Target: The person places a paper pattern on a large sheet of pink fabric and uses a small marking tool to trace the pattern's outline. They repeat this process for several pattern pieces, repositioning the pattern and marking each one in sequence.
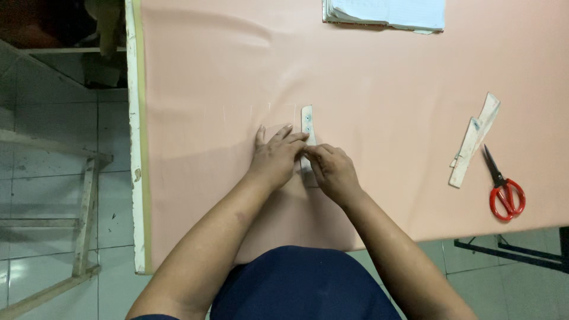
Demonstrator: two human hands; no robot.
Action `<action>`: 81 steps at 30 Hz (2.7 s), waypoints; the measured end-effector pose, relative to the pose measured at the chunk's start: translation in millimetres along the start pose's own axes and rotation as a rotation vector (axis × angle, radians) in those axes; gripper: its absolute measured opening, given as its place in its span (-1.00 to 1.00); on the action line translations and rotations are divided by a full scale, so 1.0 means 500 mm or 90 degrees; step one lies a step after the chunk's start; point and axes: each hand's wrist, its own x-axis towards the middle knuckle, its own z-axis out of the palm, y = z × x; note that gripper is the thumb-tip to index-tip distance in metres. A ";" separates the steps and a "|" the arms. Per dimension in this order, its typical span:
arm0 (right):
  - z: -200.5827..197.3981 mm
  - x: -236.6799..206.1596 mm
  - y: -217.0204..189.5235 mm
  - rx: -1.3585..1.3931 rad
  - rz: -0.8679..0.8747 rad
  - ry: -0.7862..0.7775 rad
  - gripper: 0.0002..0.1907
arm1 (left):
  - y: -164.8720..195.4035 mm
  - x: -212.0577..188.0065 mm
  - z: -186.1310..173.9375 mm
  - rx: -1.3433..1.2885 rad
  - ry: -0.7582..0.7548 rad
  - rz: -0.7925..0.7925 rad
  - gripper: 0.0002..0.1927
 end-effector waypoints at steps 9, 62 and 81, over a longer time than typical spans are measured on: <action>-0.016 0.044 0.049 0.163 0.216 0.062 -0.82 | -0.001 -0.019 0.007 0.054 -0.023 0.022 -0.44; -0.230 0.120 0.121 0.318 0.189 0.127 -0.84 | 0.017 -0.012 0.022 0.222 -0.062 0.005 -0.25; -0.102 -0.090 0.170 0.152 0.223 -0.060 -0.75 | 0.067 0.008 0.116 0.058 0.065 -0.030 -0.36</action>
